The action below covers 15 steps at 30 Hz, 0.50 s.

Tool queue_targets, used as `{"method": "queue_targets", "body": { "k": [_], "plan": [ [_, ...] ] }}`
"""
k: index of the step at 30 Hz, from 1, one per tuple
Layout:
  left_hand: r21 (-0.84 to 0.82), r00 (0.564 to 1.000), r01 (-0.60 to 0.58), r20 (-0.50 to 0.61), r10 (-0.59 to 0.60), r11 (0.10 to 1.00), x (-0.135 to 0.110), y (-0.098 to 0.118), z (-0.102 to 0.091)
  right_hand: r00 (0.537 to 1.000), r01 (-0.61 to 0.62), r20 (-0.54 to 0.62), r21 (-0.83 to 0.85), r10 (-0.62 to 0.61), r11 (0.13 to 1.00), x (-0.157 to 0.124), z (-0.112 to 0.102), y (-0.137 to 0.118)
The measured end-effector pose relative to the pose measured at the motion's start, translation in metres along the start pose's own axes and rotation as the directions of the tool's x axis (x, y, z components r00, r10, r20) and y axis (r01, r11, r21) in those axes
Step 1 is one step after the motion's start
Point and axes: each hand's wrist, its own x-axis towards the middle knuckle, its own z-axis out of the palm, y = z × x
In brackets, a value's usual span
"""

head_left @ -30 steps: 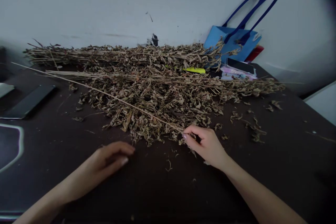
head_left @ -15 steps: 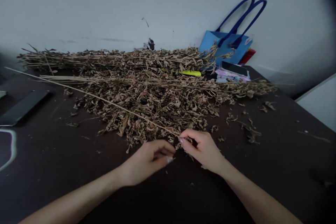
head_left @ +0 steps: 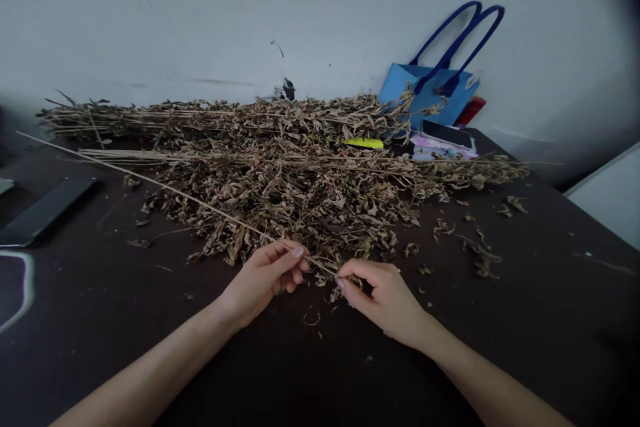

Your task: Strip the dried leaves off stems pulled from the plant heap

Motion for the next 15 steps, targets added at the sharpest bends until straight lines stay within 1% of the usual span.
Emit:
{"method": "queue_targets", "body": {
  "k": [2, 6, 10, 15],
  "plan": [
    [0.010, 1.000, 0.015, 0.011, -0.015, 1.000, -0.0004, -0.0008, 0.0011, 1.000, 0.004, 0.016, 0.009, -0.004, 1.000, -0.0003, 0.0015, -0.0012],
    [0.061, 0.997, 0.030, 0.064, -0.034, 0.998, -0.0016, -0.0028, 0.0029, 0.997, -0.043, 0.061, 0.064, 0.039, 0.997, -0.0007, 0.0010, -0.0015],
    [0.132, 0.997, -0.006, 0.075, -0.004, 0.991, -0.0017, -0.0055, 0.0032, 0.993, -0.087, 0.082, 0.099, 0.079, 0.991, -0.0015, -0.0010, -0.0014],
    [0.229, 0.997, -0.052, 0.071, 0.036, 0.972, -0.0014, -0.0068, 0.0016, 0.991, -0.120, 0.082, 0.127, 0.110, 0.985, -0.0010, -0.0037, -0.0024]
  ]
}}
